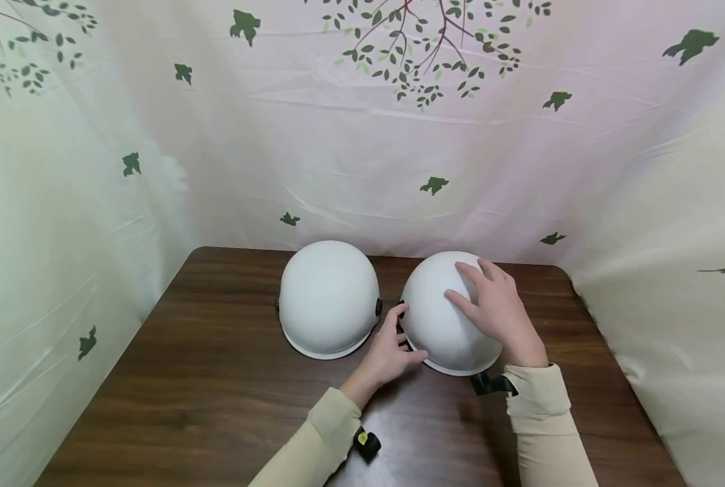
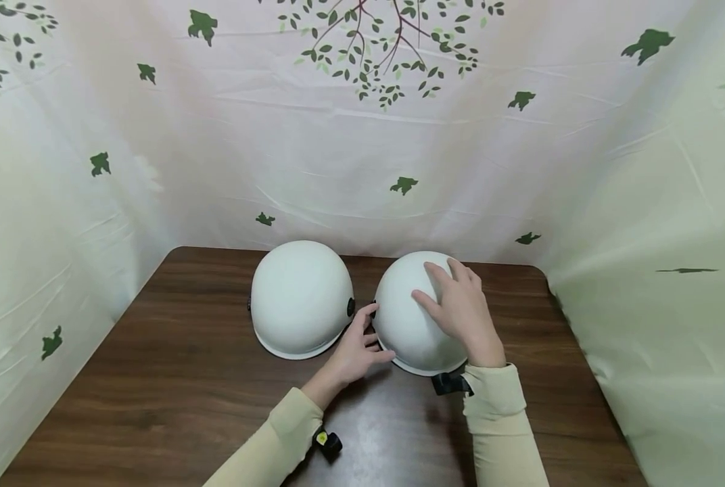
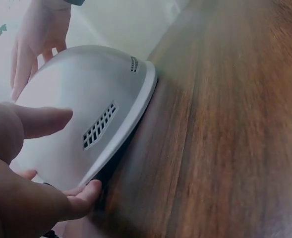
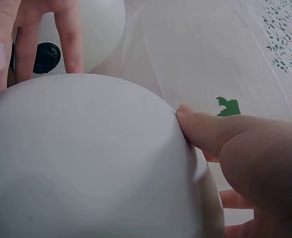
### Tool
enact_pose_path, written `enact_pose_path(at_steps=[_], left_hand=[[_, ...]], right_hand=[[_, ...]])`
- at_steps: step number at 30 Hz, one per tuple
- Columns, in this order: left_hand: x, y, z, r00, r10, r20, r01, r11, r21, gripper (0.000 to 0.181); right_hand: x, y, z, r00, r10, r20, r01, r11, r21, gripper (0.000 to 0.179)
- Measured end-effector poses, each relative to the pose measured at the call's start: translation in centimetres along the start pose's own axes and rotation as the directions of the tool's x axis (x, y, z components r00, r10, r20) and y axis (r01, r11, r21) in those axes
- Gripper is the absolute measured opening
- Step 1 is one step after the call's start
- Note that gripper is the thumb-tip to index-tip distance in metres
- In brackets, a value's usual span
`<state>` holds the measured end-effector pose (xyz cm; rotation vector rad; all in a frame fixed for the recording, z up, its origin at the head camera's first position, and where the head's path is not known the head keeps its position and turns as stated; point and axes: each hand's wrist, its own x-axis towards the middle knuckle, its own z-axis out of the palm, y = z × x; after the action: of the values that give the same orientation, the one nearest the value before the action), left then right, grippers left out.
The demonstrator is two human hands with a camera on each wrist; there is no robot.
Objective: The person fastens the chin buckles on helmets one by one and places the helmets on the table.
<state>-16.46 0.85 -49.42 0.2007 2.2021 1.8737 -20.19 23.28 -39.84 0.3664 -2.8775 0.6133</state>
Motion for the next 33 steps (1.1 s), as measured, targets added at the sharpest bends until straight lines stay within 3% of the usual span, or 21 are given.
enact_pose_path(at_steps=[7,15,22,28,33], left_hand=[[0.4,0.2,0.3,0.999,0.034,-0.023,-0.034,0.999,0.009,0.095],[0.6,0.6,0.1,0.996,0.080,-0.050,-0.086,0.989,-0.123,0.095],[0.1,1.4,-0.7,0.991,0.134,-0.028,-0.134,0.991,-0.011,0.080],[-0.2,2.0,-1.0,0.989,0.150,0.009,-0.151,0.989,0.005,0.076],[-0.6,2.7,-1.1,0.982,0.189,-0.008,-0.189,0.981,0.038,0.073]], right_hand=[[0.1,0.3,0.0,1.000,0.004,-0.012,-0.004,1.000,-0.006,0.064],[0.1,1.0,-0.3,1.000,-0.017,-0.016,0.018,1.000,0.014,0.066],[-0.2,1.1,-0.5,1.000,-0.020,-0.012,0.020,0.999,0.028,0.078],[-0.5,1.5,-0.8,0.999,-0.016,-0.028,0.018,0.999,0.051,0.077],[-0.8,2.0,-1.2,0.999,-0.004,-0.040,0.008,0.996,0.093,0.077]])
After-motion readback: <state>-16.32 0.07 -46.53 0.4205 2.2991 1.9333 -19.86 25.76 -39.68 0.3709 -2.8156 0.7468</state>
